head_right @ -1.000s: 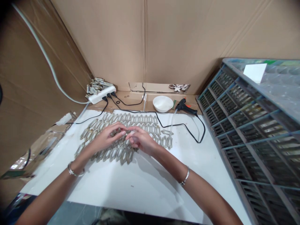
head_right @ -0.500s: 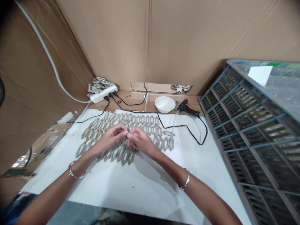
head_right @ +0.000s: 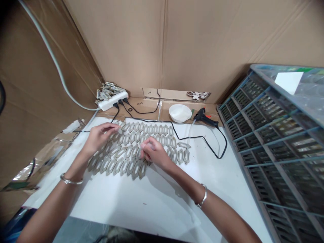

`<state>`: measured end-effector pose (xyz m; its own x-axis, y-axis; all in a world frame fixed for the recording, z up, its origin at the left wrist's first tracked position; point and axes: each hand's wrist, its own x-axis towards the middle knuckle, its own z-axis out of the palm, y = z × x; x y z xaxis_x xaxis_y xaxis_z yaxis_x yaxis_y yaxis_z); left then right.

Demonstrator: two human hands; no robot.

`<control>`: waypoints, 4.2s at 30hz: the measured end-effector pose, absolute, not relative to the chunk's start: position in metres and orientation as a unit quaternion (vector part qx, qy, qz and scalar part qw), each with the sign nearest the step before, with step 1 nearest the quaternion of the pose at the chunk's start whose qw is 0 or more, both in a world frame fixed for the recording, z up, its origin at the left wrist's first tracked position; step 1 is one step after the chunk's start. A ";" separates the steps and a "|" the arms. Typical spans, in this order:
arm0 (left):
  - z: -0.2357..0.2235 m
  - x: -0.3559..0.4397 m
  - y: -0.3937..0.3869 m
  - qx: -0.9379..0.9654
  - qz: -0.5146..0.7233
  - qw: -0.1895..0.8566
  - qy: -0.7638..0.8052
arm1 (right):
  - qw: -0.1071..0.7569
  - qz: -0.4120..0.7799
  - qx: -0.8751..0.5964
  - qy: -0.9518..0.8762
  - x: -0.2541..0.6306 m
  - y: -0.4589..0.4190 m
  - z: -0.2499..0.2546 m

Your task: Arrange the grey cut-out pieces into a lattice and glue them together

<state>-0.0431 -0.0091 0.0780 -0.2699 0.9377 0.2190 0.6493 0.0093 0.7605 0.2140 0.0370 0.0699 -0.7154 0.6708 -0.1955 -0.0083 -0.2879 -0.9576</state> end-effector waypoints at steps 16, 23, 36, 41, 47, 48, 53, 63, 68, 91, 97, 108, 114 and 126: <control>0.056 -0.082 -0.005 0.639 0.287 0.207 0.683 | 0.222 0.727 -0.323 -0.563 0.215 0.039 0.075; 0.052 -0.082 -0.003 0.644 0.273 0.198 0.687 | 0.227 0.726 -0.326 -0.561 0.215 0.040 0.074; 0.051 -0.081 -0.002 0.666 0.270 0.089 0.690 | 0.226 0.725 -0.334 -0.558 0.216 0.039 0.074; 0.074 -0.035 -0.009 0.633 0.365 0.156 0.664 | 0.226 0.725 -0.322 -0.565 0.215 0.038 0.071; 0.083 0.021 -0.023 0.678 0.337 0.329 0.564 | 0.214 0.716 -0.292 -0.597 0.216 0.035 0.069; 0.083 0.025 -0.024 0.681 0.336 0.343 0.552 | 0.214 0.716 -0.285 -0.601 0.216 0.035 0.069; 0.084 0.026 -0.028 0.661 0.353 0.378 0.543 | 0.219 0.726 -0.279 -0.589 0.216 0.032 0.069; 0.079 0.027 -0.028 0.649 0.364 0.354 0.567 | 0.197 0.733 -0.273 -0.591 0.215 0.032 0.068; 0.075 0.029 -0.028 0.617 0.393 0.359 0.579 | 0.207 0.729 -0.272 -0.593 0.215 0.034 0.066; 0.067 -0.069 -0.011 0.529 0.344 0.155 0.760 | 0.132 0.896 -0.260 -0.334 0.219 0.046 0.078; 0.066 -0.081 -0.013 0.559 0.283 0.154 0.764 | 0.140 0.848 -0.255 -0.443 0.218 0.041 0.075; 0.055 -0.093 -0.013 0.581 0.261 0.172 0.752 | 0.132 0.831 -0.260 -0.473 0.218 0.041 0.068; 0.054 -0.094 -0.012 0.580 0.263 0.184 0.749 | 0.129 0.834 -0.260 -0.469 0.218 0.042 0.070; 0.048 -0.097 -0.010 0.574 0.269 0.219 0.742 | 0.118 0.836 -0.266 -0.465 0.217 0.043 0.069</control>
<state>-0.0974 -0.0102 0.0480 -0.2456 0.9692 -0.0163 0.7328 0.1967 0.6513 0.2174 0.0435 0.0691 -0.8300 0.4458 -0.3351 0.0500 -0.5390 -0.8409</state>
